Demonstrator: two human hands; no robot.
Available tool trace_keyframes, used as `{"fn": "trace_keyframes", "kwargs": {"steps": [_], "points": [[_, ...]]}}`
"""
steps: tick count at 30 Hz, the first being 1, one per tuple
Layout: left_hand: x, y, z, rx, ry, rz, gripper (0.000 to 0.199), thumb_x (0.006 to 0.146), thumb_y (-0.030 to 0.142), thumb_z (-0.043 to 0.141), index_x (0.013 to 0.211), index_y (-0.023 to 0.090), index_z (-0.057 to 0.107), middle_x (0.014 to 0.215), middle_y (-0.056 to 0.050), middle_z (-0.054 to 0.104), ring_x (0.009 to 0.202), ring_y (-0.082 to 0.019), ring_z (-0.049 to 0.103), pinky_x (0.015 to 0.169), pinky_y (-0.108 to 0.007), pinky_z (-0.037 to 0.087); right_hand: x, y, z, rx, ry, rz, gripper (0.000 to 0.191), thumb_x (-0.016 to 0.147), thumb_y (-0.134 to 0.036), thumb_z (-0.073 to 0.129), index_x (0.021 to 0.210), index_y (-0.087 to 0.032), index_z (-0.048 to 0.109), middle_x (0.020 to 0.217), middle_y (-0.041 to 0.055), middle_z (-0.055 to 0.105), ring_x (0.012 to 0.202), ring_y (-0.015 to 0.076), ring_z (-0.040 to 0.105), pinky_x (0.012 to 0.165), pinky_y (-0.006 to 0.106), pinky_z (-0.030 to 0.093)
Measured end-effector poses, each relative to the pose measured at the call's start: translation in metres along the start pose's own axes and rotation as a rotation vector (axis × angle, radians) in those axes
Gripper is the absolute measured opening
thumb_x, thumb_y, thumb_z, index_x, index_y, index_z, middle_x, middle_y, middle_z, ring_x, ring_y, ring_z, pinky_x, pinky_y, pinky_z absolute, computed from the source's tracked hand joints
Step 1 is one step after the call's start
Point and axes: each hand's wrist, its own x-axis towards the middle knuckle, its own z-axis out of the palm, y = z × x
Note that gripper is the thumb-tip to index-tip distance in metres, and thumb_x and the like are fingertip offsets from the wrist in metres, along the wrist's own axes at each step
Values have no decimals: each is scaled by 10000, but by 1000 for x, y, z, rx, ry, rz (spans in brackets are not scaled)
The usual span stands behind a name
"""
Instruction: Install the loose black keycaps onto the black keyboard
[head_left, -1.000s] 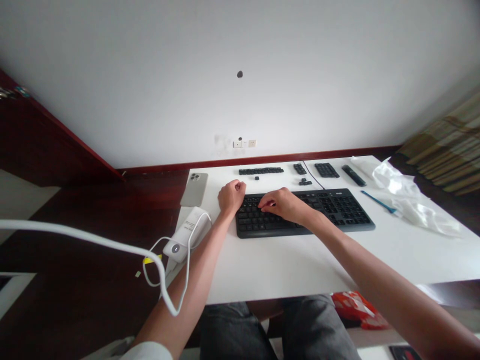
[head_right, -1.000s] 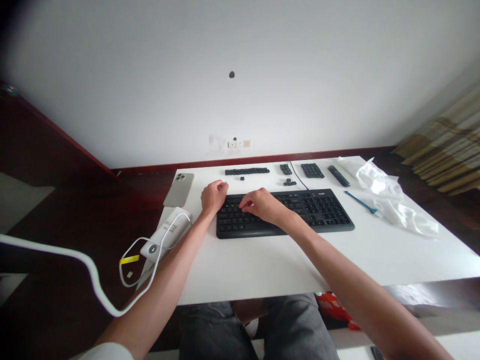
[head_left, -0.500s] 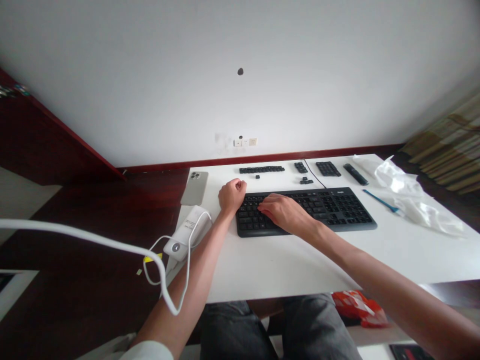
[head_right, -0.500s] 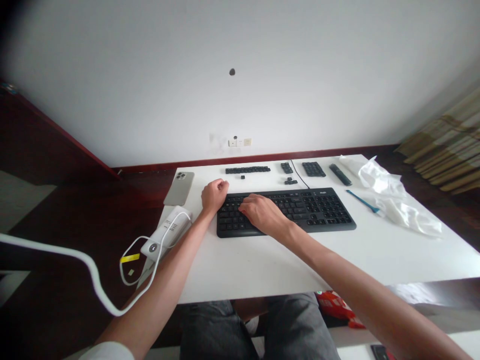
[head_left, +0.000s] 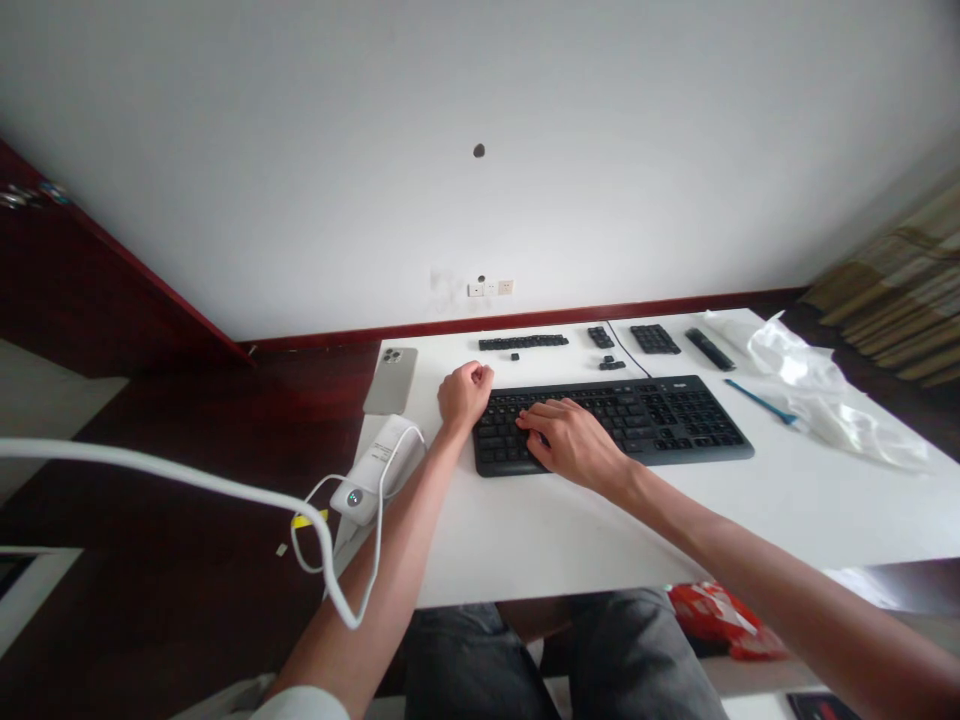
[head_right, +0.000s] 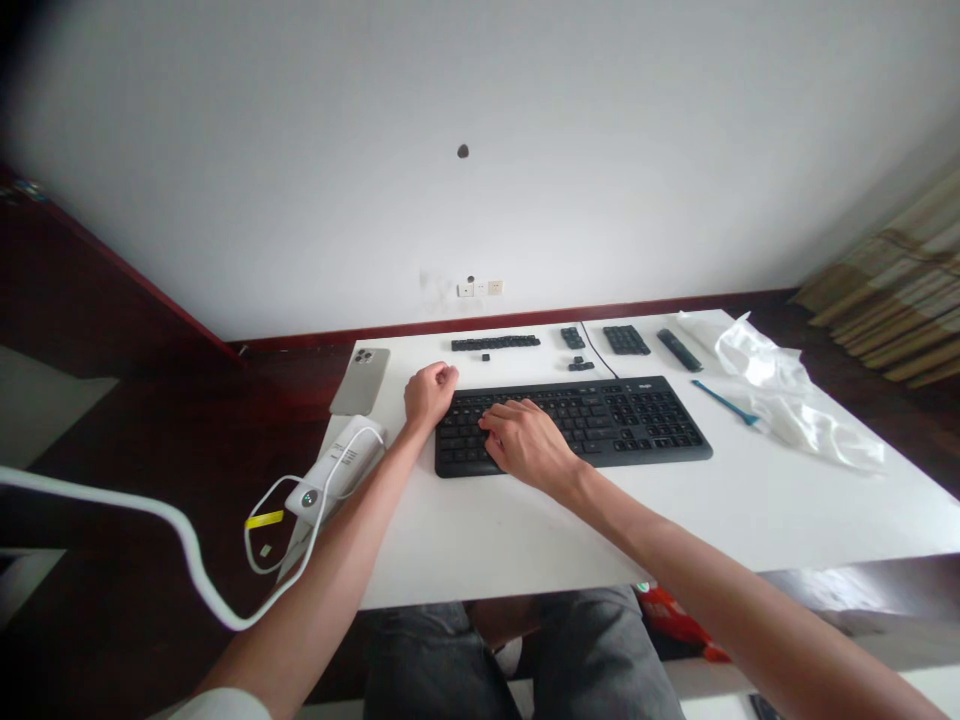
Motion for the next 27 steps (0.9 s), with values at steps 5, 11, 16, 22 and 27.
{"fn": "trace_keyframes", "kwargs": {"steps": [5,11,16,22,27], "points": [[0,1,1,17,-4,-13,332,997,397,503,723,248,617,730,-21,684,706,-186,606,630,-294,252,3,4,0,93,20,61,323,912,-92,521,1063,-179,793,1053,60,778,891,201,722,827,317,508],[2,2,2,-12,25,-42,325,982,390,526,703,248,610,759,-14,714,715,-193,627,625,-302,247,44,39,-6,277,139,112,297,855,-100,586,997,-229,812,962,20,805,857,194,715,835,297,539],[2,1,2,-23,23,-31,335,991,400,523,706,247,611,758,-14,716,743,-196,645,634,-297,268,84,75,8,226,268,203,324,861,-78,591,1085,-185,799,1059,73,802,772,180,708,803,301,548],[2,0,3,-17,24,-35,333,994,401,524,715,248,620,756,-10,715,712,-187,628,632,-293,274,106,90,27,137,183,212,322,852,-53,622,1082,-182,806,1093,91,801,836,208,734,885,317,547],[2,0,3,-13,36,-30,335,992,404,520,713,249,621,746,-11,709,693,-184,615,627,-298,262,112,90,28,126,110,249,249,860,-68,638,971,-182,828,1037,101,812,894,251,747,910,352,547]]}}
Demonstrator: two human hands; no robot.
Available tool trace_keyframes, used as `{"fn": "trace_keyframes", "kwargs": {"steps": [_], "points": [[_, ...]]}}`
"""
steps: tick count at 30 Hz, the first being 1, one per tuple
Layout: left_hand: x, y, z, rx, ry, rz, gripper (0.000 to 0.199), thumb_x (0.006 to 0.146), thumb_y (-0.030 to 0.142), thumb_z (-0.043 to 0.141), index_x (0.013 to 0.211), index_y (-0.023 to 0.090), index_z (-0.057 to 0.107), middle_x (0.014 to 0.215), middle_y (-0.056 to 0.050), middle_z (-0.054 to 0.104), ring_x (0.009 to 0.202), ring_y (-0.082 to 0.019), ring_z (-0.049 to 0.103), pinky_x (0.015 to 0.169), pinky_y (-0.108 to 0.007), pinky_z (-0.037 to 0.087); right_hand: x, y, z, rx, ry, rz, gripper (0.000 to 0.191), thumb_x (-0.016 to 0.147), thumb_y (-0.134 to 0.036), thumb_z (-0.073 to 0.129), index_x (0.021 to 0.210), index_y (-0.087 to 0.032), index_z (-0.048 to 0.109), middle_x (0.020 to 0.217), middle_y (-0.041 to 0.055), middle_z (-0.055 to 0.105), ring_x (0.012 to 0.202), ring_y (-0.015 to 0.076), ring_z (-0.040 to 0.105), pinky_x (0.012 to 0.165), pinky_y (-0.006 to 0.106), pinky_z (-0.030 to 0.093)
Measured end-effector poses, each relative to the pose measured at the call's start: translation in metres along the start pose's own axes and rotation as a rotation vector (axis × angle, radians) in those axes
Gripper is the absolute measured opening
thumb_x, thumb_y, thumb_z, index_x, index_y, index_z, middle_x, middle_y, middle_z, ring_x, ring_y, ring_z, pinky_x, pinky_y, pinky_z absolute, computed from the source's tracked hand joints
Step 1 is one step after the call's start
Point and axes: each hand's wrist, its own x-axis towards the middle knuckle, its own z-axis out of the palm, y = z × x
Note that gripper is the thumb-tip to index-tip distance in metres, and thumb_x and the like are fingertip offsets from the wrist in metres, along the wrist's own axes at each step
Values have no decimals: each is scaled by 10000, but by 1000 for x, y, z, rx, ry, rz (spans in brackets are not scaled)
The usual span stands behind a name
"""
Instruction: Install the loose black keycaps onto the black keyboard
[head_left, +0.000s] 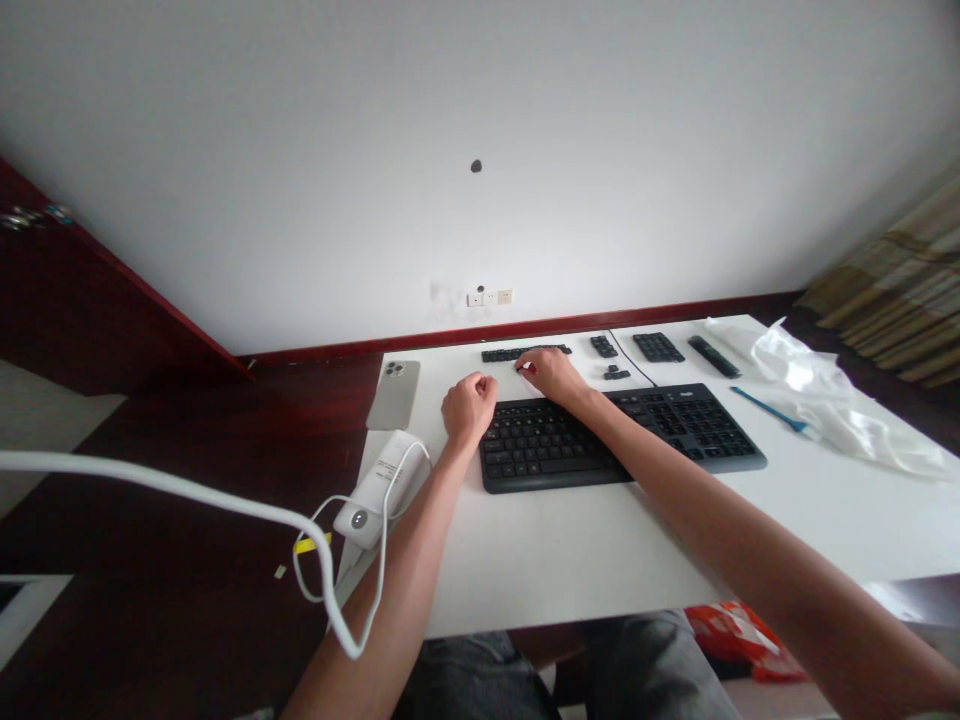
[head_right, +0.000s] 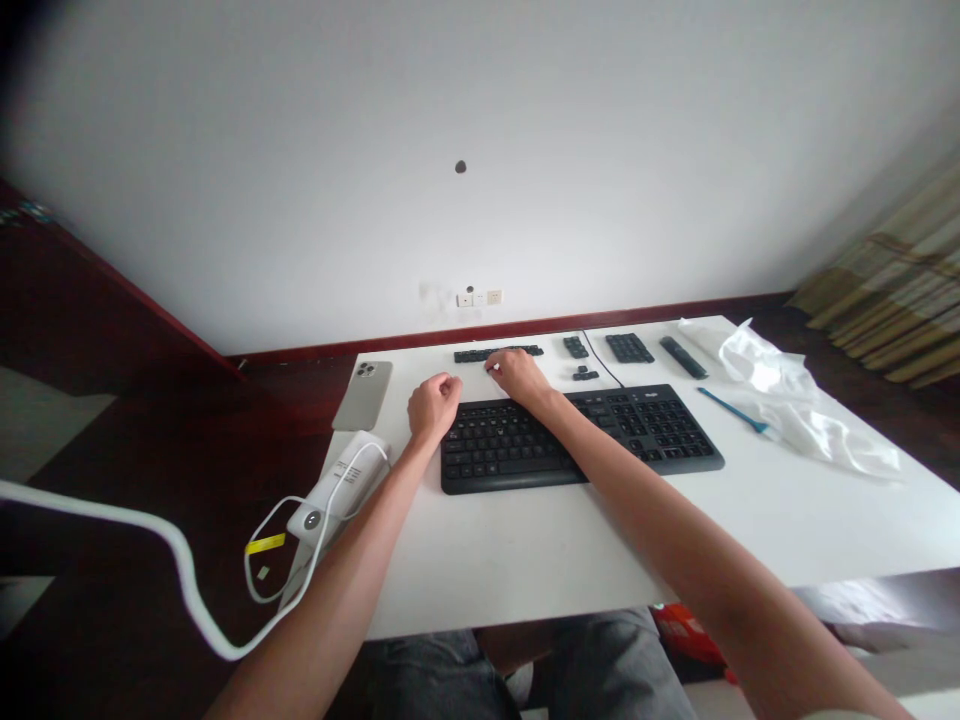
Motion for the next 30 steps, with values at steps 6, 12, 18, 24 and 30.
{"fn": "trace_keyframes", "kwargs": {"steps": [6,12,18,24,30], "points": [[0,0,0,-14,-12,-8,342,994,416,510,712,250,608,758,-10,712,700,-184,615,638,-295,264,-27,-4,-21,516,51,103,274,893,-266,697,1138,-206,803,1067,80,809,974,238,739,944,381,564],[0,2,-2,20,-31,-19,354,998,414,484,704,250,594,745,-22,699,735,-199,623,647,-294,267,-71,-20,-53,1056,-86,242,400,850,-477,764,1151,-217,797,1253,86,755,1133,240,684,1025,414,548],[0,3,-3,21,-33,-18,338,986,403,504,699,252,602,749,-19,702,729,-196,617,638,-296,258,-94,-20,-60,892,-66,186,295,823,-406,793,1048,-215,802,1112,70,799,1057,243,727,1048,442,542],[0,4,-4,8,-41,-24,321,982,412,523,723,259,634,744,-26,700,747,-207,629,644,-291,284,-109,-23,-45,641,-59,111,194,861,-313,743,1023,-215,789,988,44,811,904,213,758,904,376,609],[0,4,-3,6,-26,-25,329,976,405,519,697,250,599,746,-25,703,733,-200,626,629,-297,257,-112,-30,-43,421,-76,40,147,870,-184,725,984,-241,798,1002,16,820,930,213,768,904,347,603]]}}
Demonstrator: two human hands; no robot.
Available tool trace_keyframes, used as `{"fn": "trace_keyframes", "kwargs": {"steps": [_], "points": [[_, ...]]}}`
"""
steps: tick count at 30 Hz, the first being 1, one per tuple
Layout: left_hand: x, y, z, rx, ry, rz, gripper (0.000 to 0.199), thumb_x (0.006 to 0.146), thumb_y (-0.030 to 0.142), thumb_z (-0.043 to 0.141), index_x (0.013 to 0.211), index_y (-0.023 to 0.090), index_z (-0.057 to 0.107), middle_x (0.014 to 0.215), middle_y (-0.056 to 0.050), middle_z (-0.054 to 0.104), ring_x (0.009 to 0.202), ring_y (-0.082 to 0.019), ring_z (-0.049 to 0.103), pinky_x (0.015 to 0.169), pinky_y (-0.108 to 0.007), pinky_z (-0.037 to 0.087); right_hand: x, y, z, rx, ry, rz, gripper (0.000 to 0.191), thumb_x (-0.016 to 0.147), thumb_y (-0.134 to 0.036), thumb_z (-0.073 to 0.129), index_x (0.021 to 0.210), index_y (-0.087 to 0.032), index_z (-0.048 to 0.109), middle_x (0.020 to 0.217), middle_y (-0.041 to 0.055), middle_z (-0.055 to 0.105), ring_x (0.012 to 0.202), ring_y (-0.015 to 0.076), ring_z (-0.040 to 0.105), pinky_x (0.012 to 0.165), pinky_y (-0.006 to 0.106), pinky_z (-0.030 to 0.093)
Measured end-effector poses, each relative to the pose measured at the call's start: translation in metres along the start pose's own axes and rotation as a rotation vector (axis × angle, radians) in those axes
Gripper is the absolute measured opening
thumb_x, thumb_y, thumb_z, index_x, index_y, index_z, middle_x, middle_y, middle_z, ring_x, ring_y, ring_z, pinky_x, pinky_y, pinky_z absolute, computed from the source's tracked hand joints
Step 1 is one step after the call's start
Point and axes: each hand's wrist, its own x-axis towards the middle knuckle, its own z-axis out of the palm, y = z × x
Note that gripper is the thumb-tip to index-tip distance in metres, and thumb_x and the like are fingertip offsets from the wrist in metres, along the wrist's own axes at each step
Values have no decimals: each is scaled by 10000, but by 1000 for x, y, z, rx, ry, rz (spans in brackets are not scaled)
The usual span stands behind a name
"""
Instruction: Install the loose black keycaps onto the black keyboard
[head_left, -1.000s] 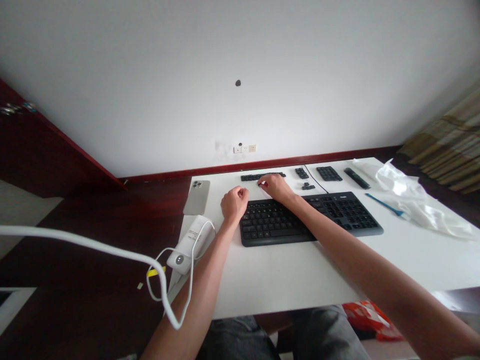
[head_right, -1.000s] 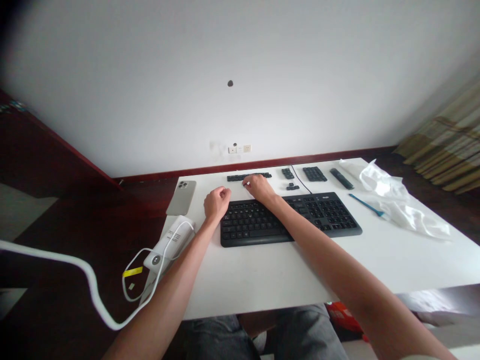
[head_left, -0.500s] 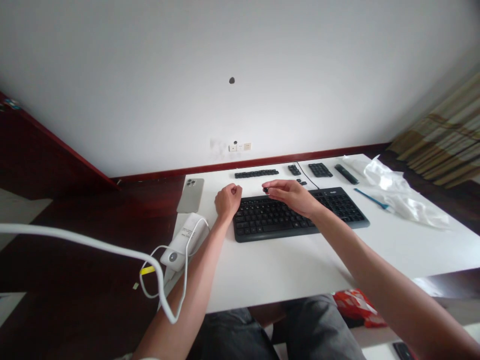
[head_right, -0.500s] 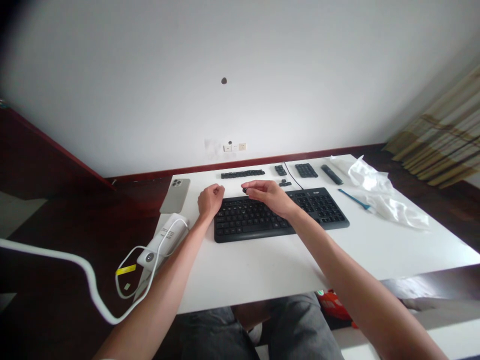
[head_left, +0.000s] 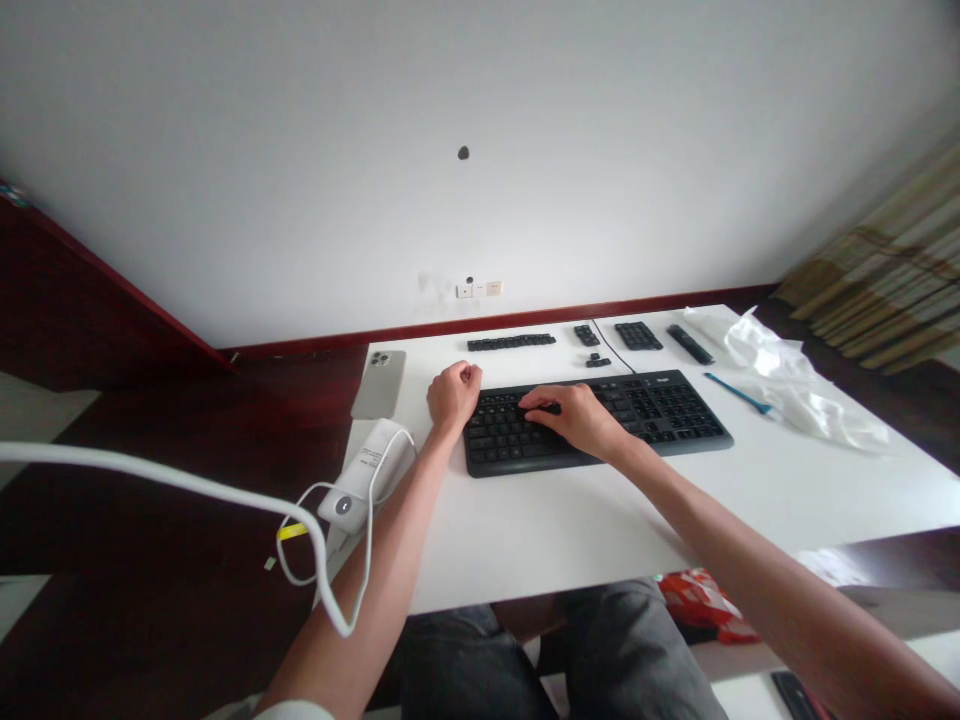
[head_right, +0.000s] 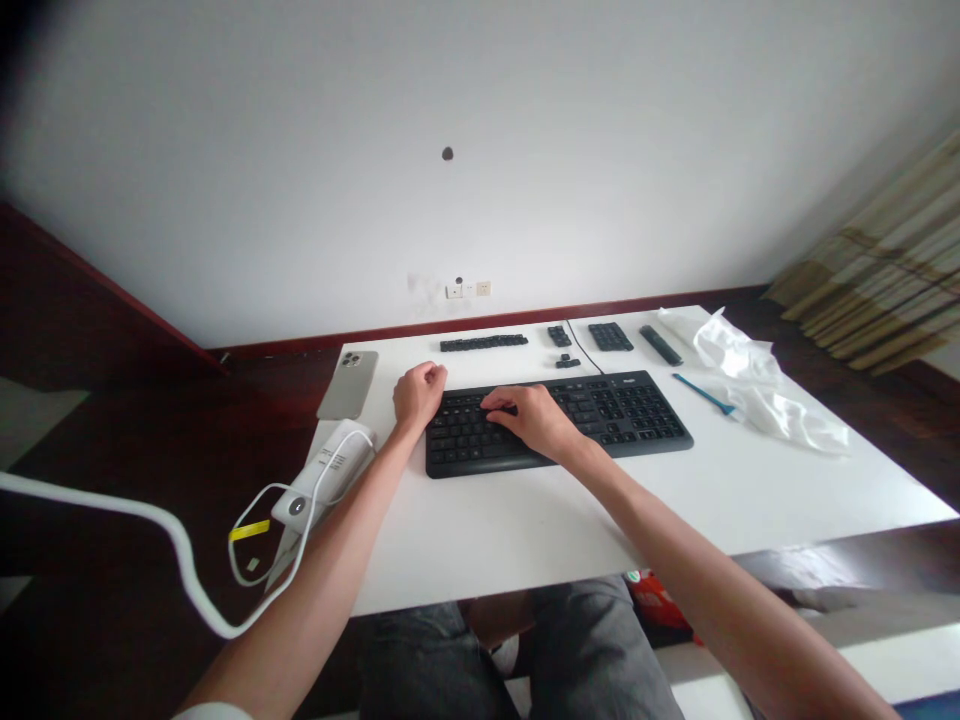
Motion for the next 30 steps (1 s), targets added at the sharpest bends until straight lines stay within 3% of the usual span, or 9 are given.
{"fn": "trace_keyframes", "kwargs": {"steps": [11,20,26,30], "points": [[0,0,0,2,-3,4,328,985,394,510,704,249,599,753,-23,711,724,-196,623,630,-295,259,7,-1,-2,-259,-99,-152,171,914,-143,675,951,-242,809,973,22,818,909,230,760,875,339,569],[-1,-2,1,22,3,25,321,991,393,508,727,258,631,732,-26,695,728,-204,628,640,-298,270,-8,-26,6,-585,-149,-305,240,981,-110,535,853,-190,721,834,94,757,894,254,678,800,334,486],[-1,-3,1,12,14,41,333,985,400,504,706,250,606,703,-18,670,691,-187,600,629,-292,262,-18,-23,15,-694,-90,-273,165,953,-138,545,939,-173,706,913,111,775,952,268,675,833,355,460],[-3,-2,0,12,24,59,344,977,385,503,675,235,571,694,-4,655,662,-164,556,621,-287,257,-16,-22,18,-705,-71,-209,169,926,-129,562,901,-187,718,848,103,767,894,252,681,804,347,445]]}}
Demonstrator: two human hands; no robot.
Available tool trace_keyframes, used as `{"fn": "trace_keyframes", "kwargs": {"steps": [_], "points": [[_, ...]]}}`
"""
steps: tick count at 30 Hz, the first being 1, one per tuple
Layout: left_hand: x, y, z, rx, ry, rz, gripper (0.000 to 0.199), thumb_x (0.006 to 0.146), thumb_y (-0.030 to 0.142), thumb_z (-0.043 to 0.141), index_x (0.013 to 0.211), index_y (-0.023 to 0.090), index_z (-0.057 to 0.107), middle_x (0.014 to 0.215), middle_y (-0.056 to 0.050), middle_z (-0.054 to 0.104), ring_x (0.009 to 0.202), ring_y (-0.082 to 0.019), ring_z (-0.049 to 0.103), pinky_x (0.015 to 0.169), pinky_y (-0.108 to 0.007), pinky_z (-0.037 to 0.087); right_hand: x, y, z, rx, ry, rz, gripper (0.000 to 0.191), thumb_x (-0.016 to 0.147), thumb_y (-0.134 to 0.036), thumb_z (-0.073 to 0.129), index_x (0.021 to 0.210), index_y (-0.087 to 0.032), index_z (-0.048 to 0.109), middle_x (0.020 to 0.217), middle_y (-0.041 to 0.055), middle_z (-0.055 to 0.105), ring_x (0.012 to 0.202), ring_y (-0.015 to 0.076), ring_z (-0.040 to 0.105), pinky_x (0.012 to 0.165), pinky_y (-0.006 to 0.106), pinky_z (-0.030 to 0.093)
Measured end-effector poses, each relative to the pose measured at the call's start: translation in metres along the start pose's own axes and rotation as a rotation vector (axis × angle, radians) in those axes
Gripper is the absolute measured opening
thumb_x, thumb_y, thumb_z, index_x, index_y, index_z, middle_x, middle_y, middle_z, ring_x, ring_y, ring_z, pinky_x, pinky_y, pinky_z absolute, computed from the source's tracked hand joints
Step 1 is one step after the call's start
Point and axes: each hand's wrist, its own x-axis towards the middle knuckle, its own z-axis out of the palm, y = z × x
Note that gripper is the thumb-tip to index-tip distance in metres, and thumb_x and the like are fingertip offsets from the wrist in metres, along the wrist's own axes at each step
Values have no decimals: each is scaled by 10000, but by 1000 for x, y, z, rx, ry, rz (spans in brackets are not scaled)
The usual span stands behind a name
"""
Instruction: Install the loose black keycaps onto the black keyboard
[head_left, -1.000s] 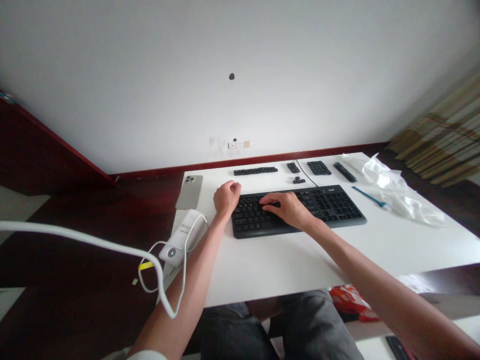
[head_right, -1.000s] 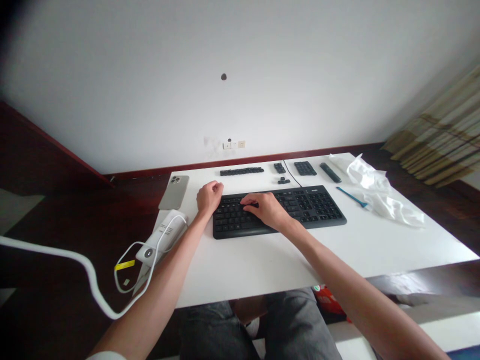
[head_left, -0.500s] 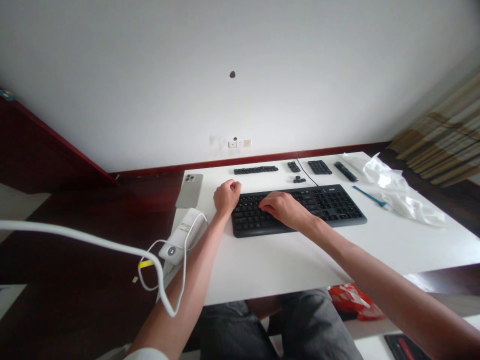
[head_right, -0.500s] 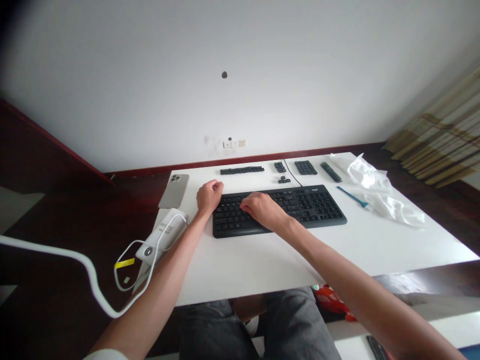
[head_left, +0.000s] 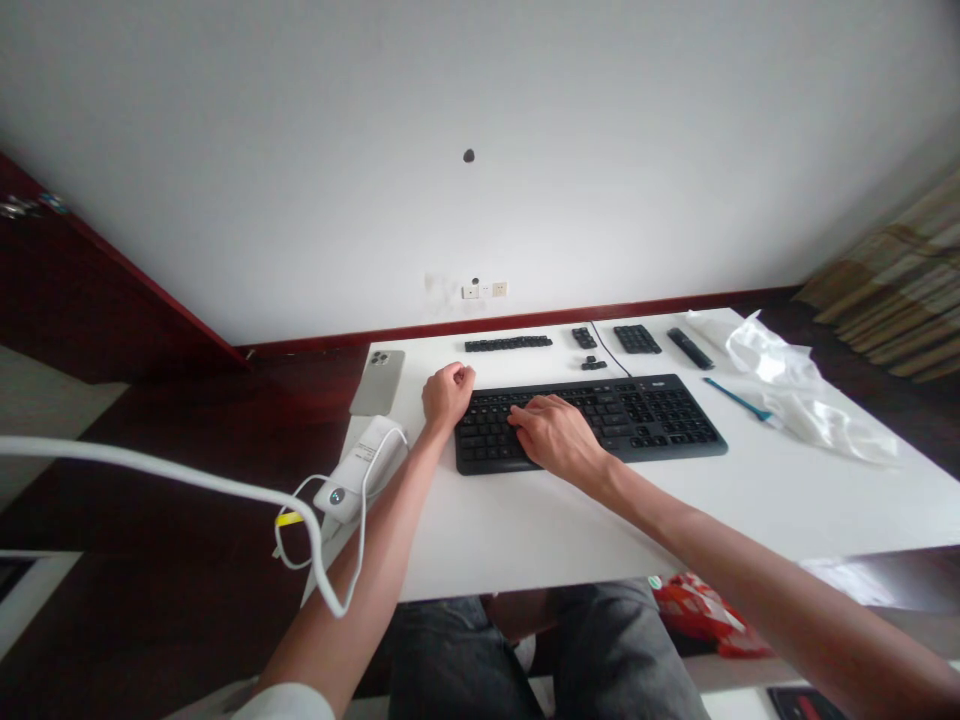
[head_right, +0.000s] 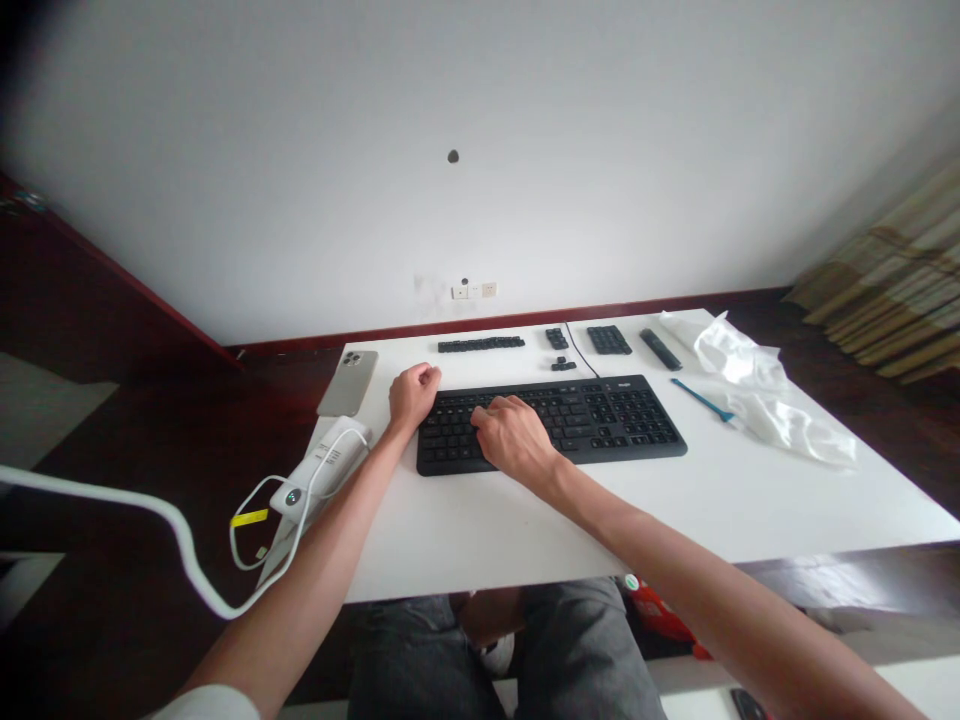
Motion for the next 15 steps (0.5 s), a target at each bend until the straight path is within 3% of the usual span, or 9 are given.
{"fn": "trace_keyframes", "kwargs": {"steps": [5,9,15], "points": [[-8,8,-8,41,23,8,359,1005,366,469,691,216,561,688,3,631,667,-141,521,671,-257,321,4,4,9,41,53,-4,218,925,-140,563,785,-186,724,755,108,748,836,256,672,806,360,462],[-25,22,-15,110,62,96,332,1021,342,461,736,221,578,735,-16,632,744,-159,567,752,-254,390,-2,19,20,300,201,-3,230,919,-109,563,911,-210,769,939,64,796,928,224,685,876,329,511],[-94,36,-20,103,64,340,173,1010,258,498,966,245,665,1029,-71,681,1017,-235,628,965,-368,489,-4,33,17,564,288,50,303,872,-46,569,981,-243,771,1015,23,802,1010,226,670,910,336,552]]}}
